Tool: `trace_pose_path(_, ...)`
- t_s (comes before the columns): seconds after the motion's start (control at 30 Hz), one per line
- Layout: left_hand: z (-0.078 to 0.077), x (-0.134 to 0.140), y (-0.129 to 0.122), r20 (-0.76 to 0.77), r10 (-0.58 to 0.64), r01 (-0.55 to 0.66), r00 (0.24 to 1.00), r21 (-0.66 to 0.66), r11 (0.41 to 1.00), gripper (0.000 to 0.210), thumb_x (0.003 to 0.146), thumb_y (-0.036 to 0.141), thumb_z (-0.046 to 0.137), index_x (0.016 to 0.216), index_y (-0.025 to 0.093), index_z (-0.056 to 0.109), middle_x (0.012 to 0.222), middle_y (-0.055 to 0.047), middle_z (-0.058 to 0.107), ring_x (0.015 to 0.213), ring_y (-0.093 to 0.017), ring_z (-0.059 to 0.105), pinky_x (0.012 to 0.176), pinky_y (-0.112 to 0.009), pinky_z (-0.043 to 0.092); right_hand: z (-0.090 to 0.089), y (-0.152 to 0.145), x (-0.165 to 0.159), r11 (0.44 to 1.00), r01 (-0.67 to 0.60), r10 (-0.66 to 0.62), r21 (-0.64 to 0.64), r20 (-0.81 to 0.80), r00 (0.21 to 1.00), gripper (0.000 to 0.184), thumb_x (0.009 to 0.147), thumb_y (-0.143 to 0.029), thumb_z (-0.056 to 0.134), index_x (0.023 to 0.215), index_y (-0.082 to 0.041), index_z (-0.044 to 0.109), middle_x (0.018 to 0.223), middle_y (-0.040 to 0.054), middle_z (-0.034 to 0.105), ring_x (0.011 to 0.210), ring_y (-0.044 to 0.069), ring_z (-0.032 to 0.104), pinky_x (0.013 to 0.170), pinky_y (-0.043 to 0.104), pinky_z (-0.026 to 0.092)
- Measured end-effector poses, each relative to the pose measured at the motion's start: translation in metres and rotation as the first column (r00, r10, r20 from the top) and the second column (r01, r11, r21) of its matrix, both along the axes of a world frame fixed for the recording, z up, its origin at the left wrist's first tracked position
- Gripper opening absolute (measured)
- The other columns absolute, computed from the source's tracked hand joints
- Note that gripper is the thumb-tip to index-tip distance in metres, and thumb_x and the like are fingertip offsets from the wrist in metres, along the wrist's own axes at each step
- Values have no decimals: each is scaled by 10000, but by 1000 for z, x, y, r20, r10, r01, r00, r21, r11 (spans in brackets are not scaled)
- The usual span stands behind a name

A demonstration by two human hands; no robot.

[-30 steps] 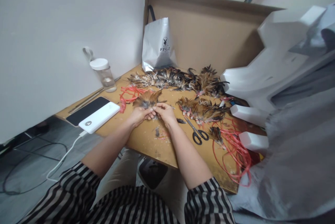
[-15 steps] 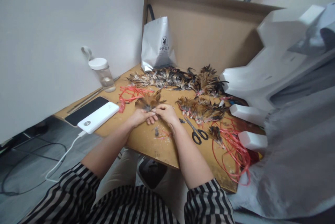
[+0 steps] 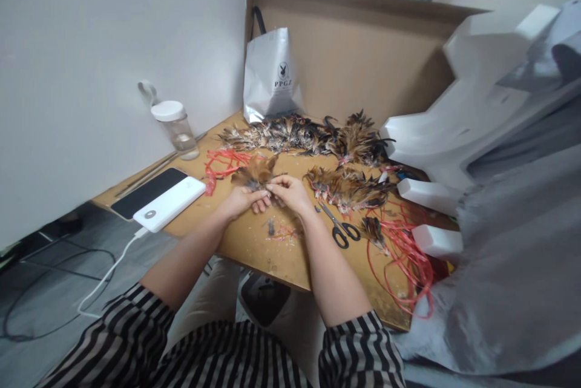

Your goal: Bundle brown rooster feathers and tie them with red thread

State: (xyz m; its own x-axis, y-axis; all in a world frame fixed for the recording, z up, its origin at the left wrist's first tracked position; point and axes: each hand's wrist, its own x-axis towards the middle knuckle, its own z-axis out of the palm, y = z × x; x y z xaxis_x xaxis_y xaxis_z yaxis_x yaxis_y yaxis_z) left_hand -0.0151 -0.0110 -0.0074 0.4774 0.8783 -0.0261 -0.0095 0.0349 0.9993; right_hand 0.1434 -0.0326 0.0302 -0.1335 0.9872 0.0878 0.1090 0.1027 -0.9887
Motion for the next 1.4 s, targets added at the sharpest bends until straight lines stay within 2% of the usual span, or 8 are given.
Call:
trace_pose_path(0.13, 10, -1, -2, 49, 104, -101, 993, -62, 993, 338, 665, 412, 636, 667, 74, 650, 542, -74, 620, 432, -84, 525, 430, -186, 402, -1, 0, 4, 999, 35, -37, 34, 46, 998, 293, 587, -405, 675, 691, -140, 605, 563, -11, 558, 470, 72, 425, 473, 212, 333)
trace_pose_path(0.43, 3, 0, 2, 98, 186, -175, 978, -112, 978, 336, 647, 399, 658, 669, 64, 643, 531, -72, 618, 423, -82, 526, 427, -177, 394, -15, 1, -9, 975, 103, -159, 197, 297, 942, 258, 640, -399, 602, 632, -143, 630, 562, 1, 566, 500, 85, 426, 494, 217, 323)
trace_pose_path(0.67, 3, -1, 2, 189, 204, -173, 961, -167, 971, 372, 637, 377, 682, 847, 72, 641, 751, -108, 669, 508, -83, 571, 430, -161, 396, -8, 4, -2, 982, 176, -185, -69, -164, 969, 272, 565, -398, 667, 646, -151, 588, 507, -33, 503, 416, 57, 350, 421, 208, 266)
trace_pose_path(0.87, 3, -2, 2, 187, 177, -141, 966, -194, 971, 359, 655, 361, 675, 868, 75, 633, 791, -117, 670, 533, -82, 580, 447, -157, 406, -9, 4, -8, 979, 30, -104, -200, -371, 923, 323, 500, -393, 721, 644, -150, 564, 591, -22, 524, 426, 38, 356, 395, 189, 228)
trace_pose_path(1.07, 4, -2, 1, 197, 167, -129, 966, -193, 973, 351, 657, 349, 677, 857, 64, 632, 790, -127, 670, 523, -79, 575, 435, -155, 398, -7, 5, 7, 985, 159, -168, -66, -165, 972, 261, 600, -407, 658, 638, -162, 576, 469, -46, 487, 388, 53, 344, 396, 199, 242)
trace_pose_path(1.13, 5, -2, 1, 212, 174, -132, 962, -196, 972, 345, 655, 344, 679, 851, 64, 634, 782, -124, 671, 516, -78, 573, 428, -153, 394, 0, 2, 19, 998, -1, -1, -66, -27, 1000, 252, 590, -388, 672, 633, -150, 599, 470, -36, 511, 407, 59, 375, 420, 200, 268)
trace_pose_path(1.23, 6, -2, 1, 215, 180, -139, 960, -194, 971, 348, 651, 346, 680, 848, 62, 636, 776, -126, 671, 514, -78, 570, 424, -152, 390, 11, -4, 34, 941, -286, 315, -180, 161, 935, 301, 610, -416, 664, 599, -118, 627, 522, 9, 567, 447, 65, 415, 449, 204, 285)
trace_pose_path(1.4, 7, -1, -1, 152, 115, -94, 982, -137, 986, 344, 663, 379, 660, 803, 64, 642, 786, -139, 672, 517, -79, 565, 440, -157, 404, 8, -4, 22, 993, -87, 103, -80, 225, 969, 337, 607, -444, 655, 726, -128, 657, 518, -21, 548, 435, 56, 383, 443, 201, 275)
